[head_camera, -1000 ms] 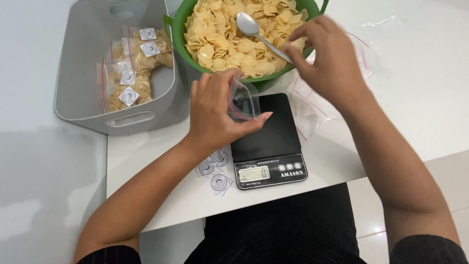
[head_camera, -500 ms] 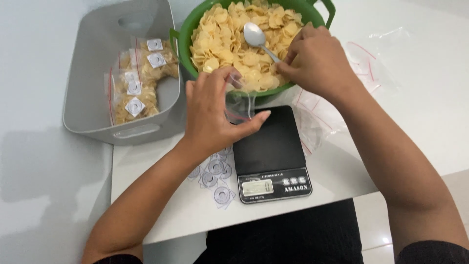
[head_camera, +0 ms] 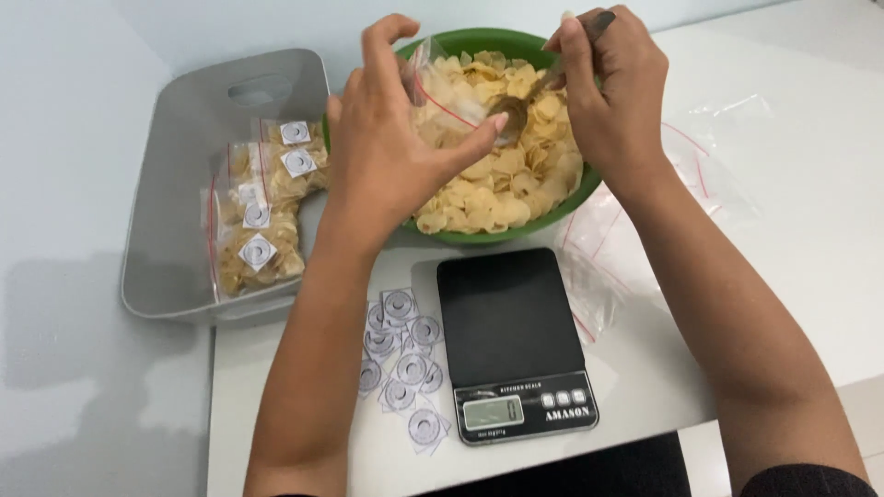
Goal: Scooping snacks from a bowl into small bags, weighing them on a scale, and sealing them for distribution.
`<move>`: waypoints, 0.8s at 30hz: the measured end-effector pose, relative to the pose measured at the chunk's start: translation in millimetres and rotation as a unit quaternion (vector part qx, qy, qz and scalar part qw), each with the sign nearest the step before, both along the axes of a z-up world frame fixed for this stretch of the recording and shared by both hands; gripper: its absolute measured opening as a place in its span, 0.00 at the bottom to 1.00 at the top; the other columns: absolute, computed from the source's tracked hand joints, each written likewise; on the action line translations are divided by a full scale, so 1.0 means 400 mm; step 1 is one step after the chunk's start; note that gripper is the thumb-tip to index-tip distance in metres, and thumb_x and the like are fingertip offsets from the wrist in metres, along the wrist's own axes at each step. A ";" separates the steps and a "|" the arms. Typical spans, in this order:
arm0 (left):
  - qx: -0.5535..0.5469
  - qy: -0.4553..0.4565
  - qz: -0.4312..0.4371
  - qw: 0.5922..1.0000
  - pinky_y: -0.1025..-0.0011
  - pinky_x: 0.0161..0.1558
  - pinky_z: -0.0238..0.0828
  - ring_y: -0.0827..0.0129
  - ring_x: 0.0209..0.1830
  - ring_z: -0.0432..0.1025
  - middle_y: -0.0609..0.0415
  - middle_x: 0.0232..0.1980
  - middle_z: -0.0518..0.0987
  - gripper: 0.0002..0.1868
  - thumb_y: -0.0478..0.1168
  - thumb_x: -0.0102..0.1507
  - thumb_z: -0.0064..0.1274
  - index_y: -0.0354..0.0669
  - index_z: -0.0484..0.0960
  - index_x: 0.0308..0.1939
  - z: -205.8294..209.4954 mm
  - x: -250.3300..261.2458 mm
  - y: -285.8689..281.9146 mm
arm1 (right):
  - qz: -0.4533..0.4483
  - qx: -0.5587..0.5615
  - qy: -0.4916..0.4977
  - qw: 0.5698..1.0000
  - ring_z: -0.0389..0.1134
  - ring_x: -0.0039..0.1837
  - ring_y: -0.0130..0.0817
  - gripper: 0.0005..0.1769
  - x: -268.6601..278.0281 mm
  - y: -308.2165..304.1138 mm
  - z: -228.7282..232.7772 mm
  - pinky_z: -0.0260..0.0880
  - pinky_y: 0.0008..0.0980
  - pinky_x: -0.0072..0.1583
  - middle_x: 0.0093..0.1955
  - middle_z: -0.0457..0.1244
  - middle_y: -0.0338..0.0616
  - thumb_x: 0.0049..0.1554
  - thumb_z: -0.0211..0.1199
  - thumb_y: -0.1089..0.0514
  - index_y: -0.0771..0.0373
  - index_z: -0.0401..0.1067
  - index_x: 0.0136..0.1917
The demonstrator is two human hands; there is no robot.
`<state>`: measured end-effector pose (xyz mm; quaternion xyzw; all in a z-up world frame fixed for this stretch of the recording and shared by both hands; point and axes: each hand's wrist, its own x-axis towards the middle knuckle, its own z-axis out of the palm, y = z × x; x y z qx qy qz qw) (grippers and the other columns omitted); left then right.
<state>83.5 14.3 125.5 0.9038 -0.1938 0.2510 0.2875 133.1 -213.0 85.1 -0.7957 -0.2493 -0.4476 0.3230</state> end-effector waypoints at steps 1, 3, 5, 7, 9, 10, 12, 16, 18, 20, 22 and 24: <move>-0.001 -0.002 0.000 1.000 0.58 0.48 0.58 0.64 0.44 0.70 0.60 0.40 0.69 0.40 0.65 0.61 0.63 0.52 0.57 0.63 -0.002 0.009 -0.002 | 0.000 -0.001 -0.002 1.000 0.66 0.49 0.37 0.19 0.005 0.003 0.002 0.64 0.38 0.52 0.36 0.66 0.39 0.76 0.48 0.58 0.65 0.73 0.47; 0.053 -0.035 0.029 0.998 0.57 0.45 0.59 0.61 0.41 0.68 0.57 0.42 0.70 0.38 0.66 0.59 0.66 0.48 0.61 0.52 -0.006 0.029 -0.007 | 0.034 0.061 0.087 0.994 0.69 0.35 0.26 0.23 0.017 0.010 0.007 0.64 0.26 0.42 0.35 0.62 0.39 0.76 0.41 0.53 0.63 0.67 0.42; 0.064 -0.030 0.021 0.997 0.59 0.44 0.56 0.62 0.41 0.67 0.60 0.41 0.70 0.36 0.66 0.58 0.65 0.49 0.63 0.50 -0.014 0.038 -0.012 | 0.053 0.089 0.139 0.985 0.70 0.34 0.26 0.24 0.034 0.019 -0.001 0.63 0.22 0.38 0.32 0.62 0.39 0.75 0.40 0.52 0.62 0.67 0.42; 0.077 -0.021 0.013 0.997 0.61 0.44 0.53 0.63 0.41 0.66 0.63 0.40 0.69 0.34 0.67 0.57 0.64 0.49 0.65 0.48 -0.023 0.048 -0.012 | 0.073 0.116 0.195 0.971 0.71 0.32 0.26 0.25 0.054 0.025 -0.013 0.62 0.18 0.34 0.29 0.62 0.39 0.74 0.38 0.51 0.62 0.67 0.41; 0.093 -0.030 0.010 0.995 0.63 0.44 0.51 0.63 0.44 0.64 0.64 0.44 0.71 0.31 0.63 0.56 0.65 0.52 0.67 0.49 -0.035 0.057 -0.011 | 0.114 0.177 0.322 0.923 0.75 0.36 0.31 0.20 0.075 0.025 -0.031 0.73 0.19 0.38 0.38 0.66 0.43 0.71 0.40 0.53 0.61 0.65 0.42; 0.094 -0.028 0.011 0.995 0.63 0.44 0.51 0.63 0.44 0.64 0.64 0.44 0.71 0.31 0.63 0.56 0.65 0.52 0.67 0.49 -0.042 0.066 -0.007 | 0.115 0.177 0.324 0.922 0.75 0.36 0.31 0.20 0.080 0.027 -0.028 0.73 0.19 0.38 0.38 0.66 0.43 0.71 0.40 0.53 0.61 0.65 0.42; 0.134 -0.090 0.029 0.986 0.64 0.45 0.52 0.65 0.43 0.65 0.64 0.43 0.72 0.31 0.66 0.57 0.65 0.53 0.69 0.47 -0.061 0.079 -0.004 | 0.194 0.255 0.447 0.835 0.78 0.46 0.43 0.15 0.081 0.024 -0.025 0.83 0.30 0.48 0.42 0.65 0.51 0.67 0.42 0.55 0.63 0.64 0.43; 0.146 -0.119 0.034 0.981 0.63 0.48 0.54 0.64 0.43 0.66 0.62 0.43 0.73 0.29 0.64 0.59 0.65 0.52 0.70 0.47 -0.072 0.071 -0.005 | 0.196 0.279 0.474 0.812 0.78 0.46 0.42 0.15 0.083 0.015 -0.023 0.82 0.28 0.49 0.41 0.67 0.53 0.67 0.43 0.56 0.64 0.64 0.42; 0.147 -0.160 0.031 0.976 0.63 0.49 0.54 0.64 0.46 0.67 0.61 0.46 0.74 0.28 0.63 0.60 0.66 0.51 0.72 0.49 -0.083 0.065 -0.003 | 0.211 0.273 0.445 0.826 0.78 0.46 0.39 0.16 0.086 0.007 -0.032 0.82 0.26 0.49 0.43 0.66 0.50 0.67 0.42 0.53 0.62 0.64 0.43; 0.151 -0.168 0.030 0.974 0.62 0.50 0.54 0.63 0.46 0.67 0.60 0.46 0.74 0.27 0.62 0.61 0.65 0.51 0.72 0.49 -0.092 0.057 0.008 | 0.205 0.296 0.451 0.817 0.79 0.46 0.40 0.16 0.094 0.002 -0.039 0.82 0.26 0.49 0.42 0.66 0.51 0.66 0.42 0.54 0.62 0.64 0.42; 0.156 -0.176 0.027 0.972 0.62 0.50 0.54 0.62 0.46 0.67 0.59 0.47 0.74 0.27 0.61 0.61 0.65 0.50 0.73 0.50 -0.096 0.048 0.017 | 0.198 0.322 0.455 0.806 0.79 0.45 0.41 0.15 0.090 -0.002 -0.040 0.83 0.26 0.48 0.41 0.67 0.52 0.66 0.42 0.55 0.62 0.64 0.41; 0.159 -0.119 0.047 0.979 0.64 0.51 0.53 0.64 0.49 0.68 0.61 0.48 0.76 0.30 0.68 0.62 0.58 0.52 0.73 0.54 -0.096 0.041 0.024 | 0.201 0.364 0.458 0.786 0.79 0.46 0.39 0.15 0.077 -0.007 -0.030 0.81 0.23 0.47 0.40 0.68 0.55 0.65 0.44 0.53 0.63 0.66 0.42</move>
